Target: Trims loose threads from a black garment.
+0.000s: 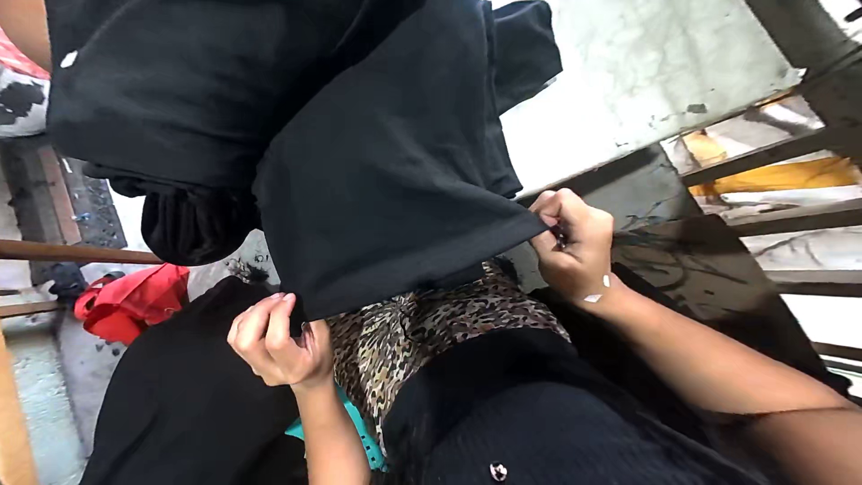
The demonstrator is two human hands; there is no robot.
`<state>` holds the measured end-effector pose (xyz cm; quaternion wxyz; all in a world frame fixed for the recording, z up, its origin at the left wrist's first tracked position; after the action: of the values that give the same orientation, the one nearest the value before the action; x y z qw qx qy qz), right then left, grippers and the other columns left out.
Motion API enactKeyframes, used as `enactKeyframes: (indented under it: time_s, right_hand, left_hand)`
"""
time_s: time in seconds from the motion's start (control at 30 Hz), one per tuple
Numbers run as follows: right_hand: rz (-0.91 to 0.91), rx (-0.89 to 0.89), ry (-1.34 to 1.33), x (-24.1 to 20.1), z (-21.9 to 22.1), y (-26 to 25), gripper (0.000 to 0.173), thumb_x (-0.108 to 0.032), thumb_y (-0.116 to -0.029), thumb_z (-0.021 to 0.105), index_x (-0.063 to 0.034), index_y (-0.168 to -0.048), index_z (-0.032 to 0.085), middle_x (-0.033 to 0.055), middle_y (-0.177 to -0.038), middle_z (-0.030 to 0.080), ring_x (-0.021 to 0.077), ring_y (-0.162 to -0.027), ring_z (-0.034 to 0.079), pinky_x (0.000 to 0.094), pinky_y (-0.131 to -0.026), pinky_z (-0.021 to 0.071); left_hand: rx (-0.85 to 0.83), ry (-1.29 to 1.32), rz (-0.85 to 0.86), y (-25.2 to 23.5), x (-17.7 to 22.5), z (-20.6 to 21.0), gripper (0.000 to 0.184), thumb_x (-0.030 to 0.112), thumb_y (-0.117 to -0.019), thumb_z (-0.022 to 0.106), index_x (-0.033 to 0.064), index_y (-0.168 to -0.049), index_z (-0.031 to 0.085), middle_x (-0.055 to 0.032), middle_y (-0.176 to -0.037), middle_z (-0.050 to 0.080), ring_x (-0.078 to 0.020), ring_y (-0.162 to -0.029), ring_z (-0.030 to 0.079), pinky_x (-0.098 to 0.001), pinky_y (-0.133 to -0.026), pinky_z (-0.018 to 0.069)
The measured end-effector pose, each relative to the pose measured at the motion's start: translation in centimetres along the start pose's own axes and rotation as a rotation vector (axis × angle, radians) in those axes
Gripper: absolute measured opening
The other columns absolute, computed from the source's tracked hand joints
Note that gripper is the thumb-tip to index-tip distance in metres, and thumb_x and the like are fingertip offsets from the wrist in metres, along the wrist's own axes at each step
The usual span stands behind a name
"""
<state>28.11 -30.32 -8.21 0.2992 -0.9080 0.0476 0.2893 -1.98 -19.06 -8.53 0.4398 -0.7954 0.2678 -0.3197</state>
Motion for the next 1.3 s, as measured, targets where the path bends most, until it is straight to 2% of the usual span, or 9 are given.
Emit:
enactKeyframes:
  time_s: [0.2,0.33,0.4,0.5,0.67,0.9,1.1,1.23,1.3]
  right_hand:
    - [-0.139,0.041,-0.006,-0.6,-0.3,0.9,0.012,-0.009,-0.095,0.055,-0.0021,-0.09,0.047,0.0142,-0.095,0.054,0.0125,-0.087,0.056,0.0184,-0.076,0.0465]
    - [-0.263,0.104,-0.147,-1.9,-2.5,-2.5,0.01,-0.013,-0.1002,0.051,-0.0053,-0.098,0.057,0.0051,-0.113,0.059,0.0051,-0.112,0.056,0.02,-0.096,0.0466]
    - [-0.212,0.111,-0.291,-2.4,-2.8,-5.9,0.012,-0.007,-0.0964,0.049,-0.0063,-0.096,0.061,-0.0046,-0.099,0.069,-0.0038,-0.098,0.063,0.0172,-0.088,0.0529]
    - [-0.018,0.062,-0.307,-2.0,-1.2,-11.9,0.014,0.0,-0.0883,0.047,0.0007,-0.087,0.06,-0.006,-0.077,0.058,-0.0089,-0.069,0.051,0.0115,-0.065,0.0431]
    - [0.256,-0.139,-0.275,0.5,2.5,-15.9,0.018,-0.012,-0.0944,0.052,-0.0153,-0.078,0.059,-0.0137,-0.064,0.044,-0.0066,-0.055,0.04,0.0165,-0.054,0.0327]
    - [0.343,-0.207,-0.291,1.5,3.2,-16.0,0.021,-0.013,-0.0937,0.052,-0.0187,-0.073,0.057,-0.0138,-0.061,0.044,-0.0053,-0.052,0.04,0.0184,-0.051,0.0315]
    - [0.274,-0.187,-0.339,1.2,3.2,-15.5,0.018,-0.013,-0.0965,0.053,-0.0156,-0.08,0.059,-0.0141,-0.065,0.047,-0.0086,-0.056,0.042,0.0134,-0.054,0.0341]
    - [0.157,-0.237,-0.571,0.4,2.6,-14.6,0.01,-0.021,-0.1029,0.051,-0.0131,-0.106,0.057,-0.0164,-0.073,0.051,-0.0108,-0.056,0.044,0.0084,-0.051,0.037]
    - [0.058,-0.319,-0.678,0.7,2.1,-14.0,0.028,-0.032,-0.1018,0.056,-0.0129,-0.122,0.049,-0.0175,-0.09,0.063,-0.0122,-0.066,0.052,0.0073,-0.055,0.0417]
  left_hand:
    - [-0.014,0.092,-0.028,0.5,-0.6,0.3,0.013,0.017,-0.1006,0.056,0.0049,-0.094,0.056,-0.0091,-0.1,0.055,-0.0135,-0.102,0.057,-0.0231,-0.097,0.0445]
    - [-0.103,0.38,-0.062,-1.3,-0.4,0.5,0.012,0.019,-0.0997,0.06,0.0099,-0.093,0.063,-0.0003,-0.106,0.061,-0.0065,-0.11,0.058,-0.0217,-0.099,0.0457]
    - [-0.162,0.445,-0.122,-3.3,-0.4,0.3,0.016,0.018,-0.0994,0.06,0.008,-0.09,0.067,0.0001,-0.103,0.068,-0.0058,-0.107,0.063,-0.0236,-0.095,0.0505]
    - [-0.399,0.391,-0.328,-6.9,-1.2,1.1,0.015,0.004,-0.0884,0.057,-0.0057,-0.087,0.068,-0.0047,-0.087,0.069,0.0036,-0.084,0.062,-0.0131,-0.076,0.0494]
    - [-0.687,0.572,-0.631,-7.9,-3.6,3.3,0.018,-0.001,-0.0809,0.052,0.0116,-0.082,0.064,0.0165,-0.067,0.058,0.0104,-0.059,0.053,-0.0099,-0.055,0.0449]
    - [-0.777,1.087,-0.743,-6.8,-4.8,3.6,0.02,0.033,-0.0997,0.057,0.0279,-0.089,0.073,0.0164,-0.074,0.066,0.0057,-0.063,0.059,-0.0121,-0.057,0.0495]
    - [-0.572,0.938,-0.778,-6.2,-3.9,3.0,0.028,0.014,-0.104,0.044,0.0234,-0.097,0.069,0.0172,-0.082,0.068,0.0054,-0.065,0.062,-0.0131,-0.058,0.0525]
    - [-0.498,0.855,-0.768,-5.8,-3.5,2.6,0.032,0.015,-0.1082,0.033,0.0176,-0.109,0.065,0.0167,-0.088,0.067,0.0046,-0.077,0.064,-0.0144,-0.069,0.0542]
    - [-0.463,0.875,-0.759,-5.7,-3.4,2.2,0.036,0.015,-0.1071,0.024,0.0178,-0.118,0.058,0.0178,-0.093,0.068,0.0043,-0.085,0.065,-0.0164,-0.079,0.0544]
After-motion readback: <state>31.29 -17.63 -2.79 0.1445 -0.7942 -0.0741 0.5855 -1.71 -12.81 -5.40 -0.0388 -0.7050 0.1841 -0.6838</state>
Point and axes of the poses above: each hand's wrist, its own y-axis away from the middle knuckle, its own z-axis out of the palm, x = y × z, the point moved 4 cm from there along -y, towards the middle knuckle
